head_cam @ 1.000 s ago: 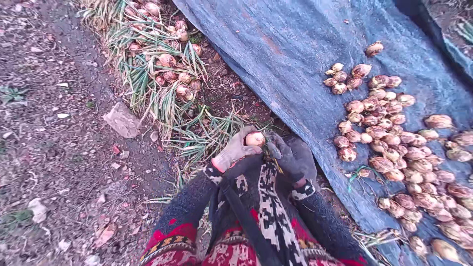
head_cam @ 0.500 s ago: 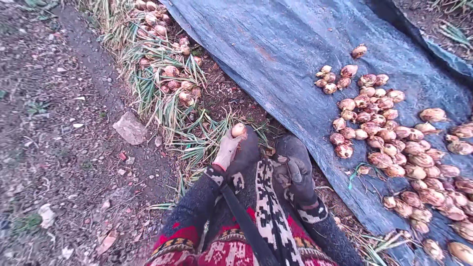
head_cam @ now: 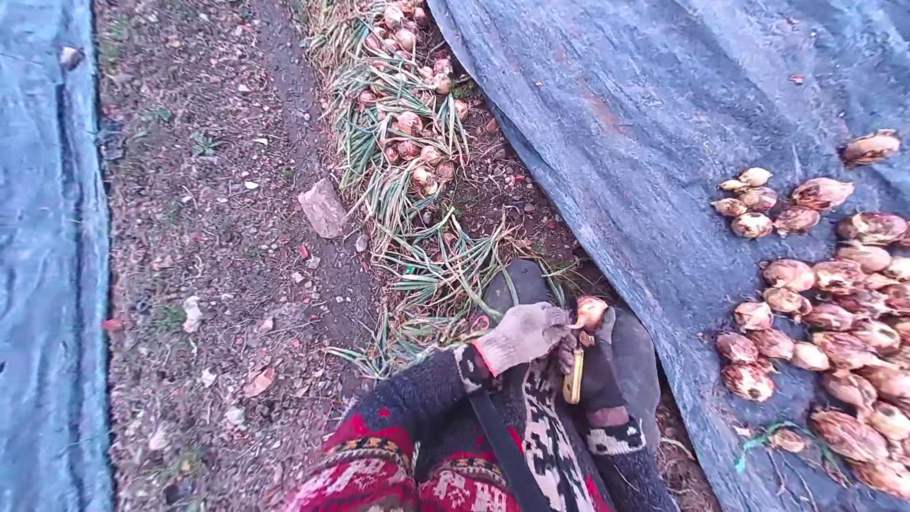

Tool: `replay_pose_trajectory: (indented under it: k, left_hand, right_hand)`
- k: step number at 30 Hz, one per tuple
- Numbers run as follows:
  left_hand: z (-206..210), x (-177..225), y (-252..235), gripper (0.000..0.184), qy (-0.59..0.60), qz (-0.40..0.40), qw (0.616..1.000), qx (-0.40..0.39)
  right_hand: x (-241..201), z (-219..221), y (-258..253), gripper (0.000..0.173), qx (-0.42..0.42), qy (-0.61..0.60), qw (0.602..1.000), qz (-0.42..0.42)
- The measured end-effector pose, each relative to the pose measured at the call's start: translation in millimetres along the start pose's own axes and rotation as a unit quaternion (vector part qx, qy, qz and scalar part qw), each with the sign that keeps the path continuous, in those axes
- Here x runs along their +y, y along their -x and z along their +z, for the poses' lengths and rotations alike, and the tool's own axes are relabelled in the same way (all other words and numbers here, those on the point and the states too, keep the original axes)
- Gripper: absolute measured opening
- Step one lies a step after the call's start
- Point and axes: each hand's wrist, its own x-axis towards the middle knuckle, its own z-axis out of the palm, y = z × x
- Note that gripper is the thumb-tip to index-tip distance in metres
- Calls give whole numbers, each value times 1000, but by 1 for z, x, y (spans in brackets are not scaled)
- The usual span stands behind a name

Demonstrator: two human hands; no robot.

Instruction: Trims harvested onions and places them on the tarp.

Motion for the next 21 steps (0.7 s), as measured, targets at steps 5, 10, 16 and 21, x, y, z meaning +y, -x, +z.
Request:
replay_pose_trajectory:
  k: [5, 10, 16, 21]
  left_hand:
    - [-75, -84, -61, 29, -124, -184, 950, 219]
    - [-193, -236, -75, 60, -164, -389, 857, 295]
    - [-273, -331, -101, 63, -263, -378, 846, 269]
    - [-282, -361, -150, 60, -350, -366, 834, 218]
  right_hand:
    - [-65, -6, 43, 73, -130, -56, 933, -331]
    - [-119, -31, 52, 75, 116, 135, 893, -414]
    - [-52, -24, -14, 37, 225, 243, 928, -170]
    - [-30, -5, -32, 37, 194, 308, 921, -141]
